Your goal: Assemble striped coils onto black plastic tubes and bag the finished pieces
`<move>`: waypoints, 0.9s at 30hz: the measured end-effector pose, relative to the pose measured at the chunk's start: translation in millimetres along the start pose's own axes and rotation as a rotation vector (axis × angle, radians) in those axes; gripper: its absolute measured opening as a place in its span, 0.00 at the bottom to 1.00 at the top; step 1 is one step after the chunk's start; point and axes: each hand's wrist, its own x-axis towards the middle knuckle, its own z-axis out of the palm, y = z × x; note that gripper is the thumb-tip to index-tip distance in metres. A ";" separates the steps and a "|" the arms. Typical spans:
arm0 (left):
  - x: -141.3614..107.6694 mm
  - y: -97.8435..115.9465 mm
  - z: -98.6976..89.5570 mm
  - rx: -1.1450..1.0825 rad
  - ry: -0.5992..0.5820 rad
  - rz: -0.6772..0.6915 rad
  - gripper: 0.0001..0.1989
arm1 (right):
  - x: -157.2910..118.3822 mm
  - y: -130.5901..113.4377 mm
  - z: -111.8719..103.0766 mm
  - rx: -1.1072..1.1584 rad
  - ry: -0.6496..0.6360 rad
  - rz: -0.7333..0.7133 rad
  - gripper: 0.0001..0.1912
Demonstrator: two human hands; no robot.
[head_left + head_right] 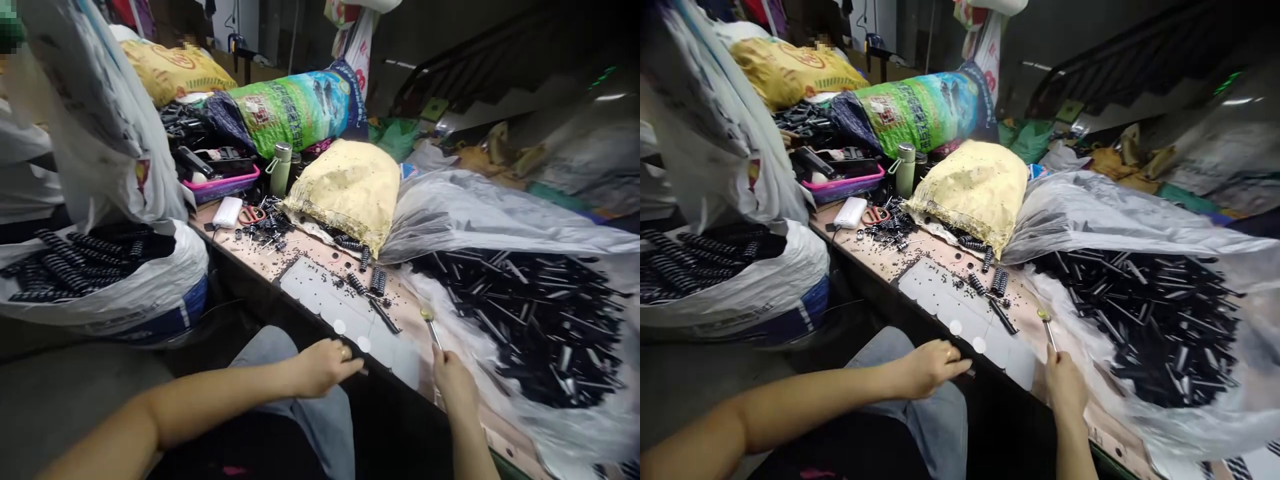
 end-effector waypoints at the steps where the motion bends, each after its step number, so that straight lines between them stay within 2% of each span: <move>1: -26.2 1.9 -4.2 -0.045 -0.030 0.034 0.25 | 4.5 6.2 8.3 0.004 0.040 -0.020 0.22; 3: -81.2 -0.3 -10.3 -0.104 -0.050 -0.013 0.26 | 8.0 11.7 22.5 0.031 0.191 -0.085 0.23; 5: -133.9 -9.6 -17.2 -0.064 0.018 -0.183 0.25 | 7.8 7.6 31.6 0.092 0.356 -0.182 0.26; 7: -178.2 -22.8 -30.3 0.090 0.128 -0.372 0.26 | 7.2 -5.2 35.3 0.190 0.437 -0.291 0.28; 9: -210.5 -35.6 -52.1 0.319 0.219 -0.508 0.27 | 6.7 -23.6 34.5 0.310 0.460 -0.387 0.27; 11: -230.2 -46.5 -80.4 0.557 0.259 -0.586 0.26 | 4.8 -43.9 30.9 0.429 0.451 -0.459 0.26; 14: -243.0 -62.6 -121.8 0.854 0.302 -0.700 0.22 | -3.0 -68.6 25.0 0.561 0.374 -0.559 0.24; 15: -245.5 -68.6 -132.6 0.916 0.312 -0.726 0.20 | -6.1 -73.8 23.7 0.589 0.341 -0.594 0.24; 17: -251.1 -80.8 -147.7 0.944 0.258 -0.727 0.18 | -10.9 -78.8 23.2 0.620 0.262 -0.643 0.24; 21: -272.5 -96.3 -153.4 0.723 -0.022 -0.618 0.20 | -11.0 -78.0 28.2 0.622 0.045 -0.656 0.27; 22: -280.8 -97.4 -151.3 0.670 -0.052 -0.619 0.21 | -10.5 -78.7 29.3 0.620 -0.001 -0.657 0.27; 25: -311.7 -97.4 -144.4 0.596 -0.042 -0.625 0.21 | -14.1 -88.5 29.5 0.626 -0.080 -0.676 0.27; 27: -332.5 -98.4 -143.4 0.586 -0.050 -0.524 0.20 | -22.7 -102.4 27.2 0.642 -0.092 -0.702 0.26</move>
